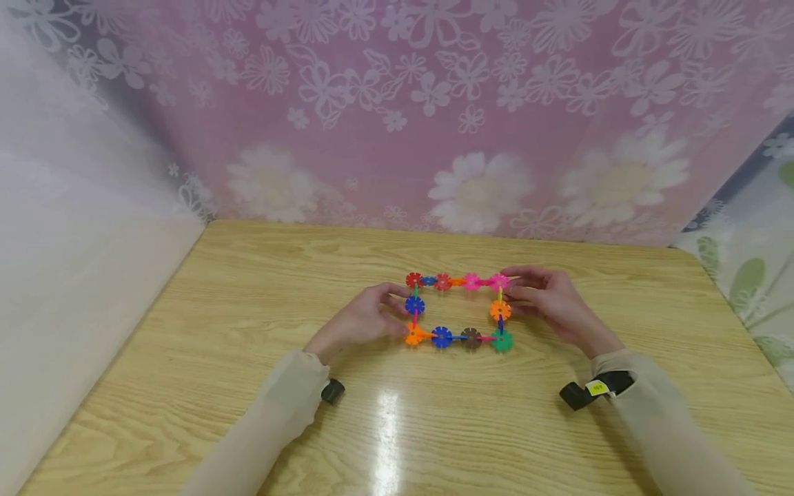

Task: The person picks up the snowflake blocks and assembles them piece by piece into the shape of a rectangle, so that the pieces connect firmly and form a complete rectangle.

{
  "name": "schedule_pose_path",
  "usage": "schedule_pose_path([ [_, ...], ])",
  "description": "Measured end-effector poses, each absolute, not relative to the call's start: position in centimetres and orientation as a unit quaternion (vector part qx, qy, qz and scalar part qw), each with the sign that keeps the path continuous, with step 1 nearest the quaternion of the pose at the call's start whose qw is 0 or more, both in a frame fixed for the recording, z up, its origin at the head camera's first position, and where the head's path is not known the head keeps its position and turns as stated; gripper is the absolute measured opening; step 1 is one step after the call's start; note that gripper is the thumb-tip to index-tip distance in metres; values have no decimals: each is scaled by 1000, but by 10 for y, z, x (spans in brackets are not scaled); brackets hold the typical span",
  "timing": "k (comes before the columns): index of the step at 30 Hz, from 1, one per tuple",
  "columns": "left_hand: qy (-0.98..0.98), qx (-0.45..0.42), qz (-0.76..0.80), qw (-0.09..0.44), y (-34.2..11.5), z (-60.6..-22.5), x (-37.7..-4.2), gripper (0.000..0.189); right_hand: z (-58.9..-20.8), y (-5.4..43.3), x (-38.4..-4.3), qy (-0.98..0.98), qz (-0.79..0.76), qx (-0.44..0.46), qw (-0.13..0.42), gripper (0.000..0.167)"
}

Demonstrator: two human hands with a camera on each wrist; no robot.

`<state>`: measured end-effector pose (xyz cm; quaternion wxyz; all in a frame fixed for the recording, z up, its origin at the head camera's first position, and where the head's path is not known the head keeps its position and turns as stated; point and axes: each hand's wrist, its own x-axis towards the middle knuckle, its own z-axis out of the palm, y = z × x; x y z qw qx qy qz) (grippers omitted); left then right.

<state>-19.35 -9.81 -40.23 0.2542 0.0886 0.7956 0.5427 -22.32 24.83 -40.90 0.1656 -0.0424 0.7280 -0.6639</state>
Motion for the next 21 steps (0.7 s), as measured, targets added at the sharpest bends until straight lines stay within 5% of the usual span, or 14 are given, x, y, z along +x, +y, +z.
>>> schedule_pose_path([
  [16,840,94,475,246,-106,-411,-191,62,-422,240,-227,819,-551,-34,156,41],
  [21,863,103,449,209,-116,-408,-183,57,-416,249,-214,858,-496,-62,119,43],
])
